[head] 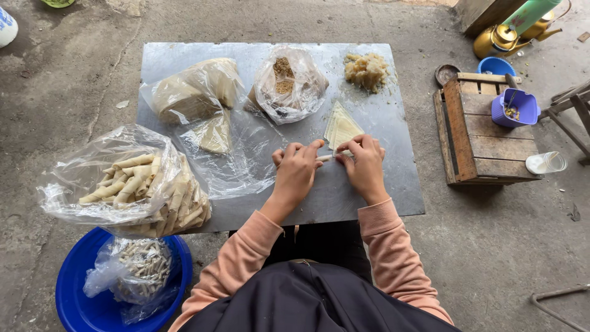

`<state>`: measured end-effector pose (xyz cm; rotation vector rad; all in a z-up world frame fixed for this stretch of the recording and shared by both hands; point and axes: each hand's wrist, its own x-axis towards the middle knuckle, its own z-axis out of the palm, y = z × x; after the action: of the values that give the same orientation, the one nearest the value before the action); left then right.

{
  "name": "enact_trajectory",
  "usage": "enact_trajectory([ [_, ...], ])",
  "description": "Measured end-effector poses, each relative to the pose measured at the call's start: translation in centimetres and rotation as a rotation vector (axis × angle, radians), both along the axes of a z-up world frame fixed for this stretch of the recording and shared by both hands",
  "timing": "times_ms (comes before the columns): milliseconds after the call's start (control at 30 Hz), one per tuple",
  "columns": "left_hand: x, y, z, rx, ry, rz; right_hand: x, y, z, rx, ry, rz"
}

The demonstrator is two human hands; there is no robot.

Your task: The person places a small amount of filling onto a triangular piece of dough, folds the sides, and rolls it into a cylinder, before placing the finished roll into a plastic bag.

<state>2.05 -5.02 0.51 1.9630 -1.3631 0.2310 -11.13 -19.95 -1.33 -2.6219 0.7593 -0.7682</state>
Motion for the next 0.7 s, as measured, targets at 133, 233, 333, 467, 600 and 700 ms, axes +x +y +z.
enact_trajectory([
  [133, 0.1, 3.9, 4.7, -0.214, 0.088, 0.056, 0.8, 0.1, -0.2, -0.067, 0.023, -0.001],
  [233, 1.5, 10.9, 8.8, -0.27, -0.062, 0.329, 0.7, 0.8, 0.1, -0.066, -0.004, 0.031],
  [333, 4.5, 16.9, 12.0, -0.091, -0.258, 0.752, 1.3, 1.5, -0.4, -0.111, 0.029, -0.04],
  [467, 6.0, 19.3, 13.1, 0.038, -0.159, 0.948, 1.7, 1.8, -0.8, -0.094, 0.044, -0.077],
  [600, 5.8, 17.8, 12.0, -0.109, -0.277, 0.878, 1.8, 1.7, -1.3, -0.127, 0.074, -0.069],
  [700, 2.6, 16.3, 11.1, -0.276, -0.274, 0.606, 1.7, 1.2, -2.0, -0.099, 0.034, -0.097],
])
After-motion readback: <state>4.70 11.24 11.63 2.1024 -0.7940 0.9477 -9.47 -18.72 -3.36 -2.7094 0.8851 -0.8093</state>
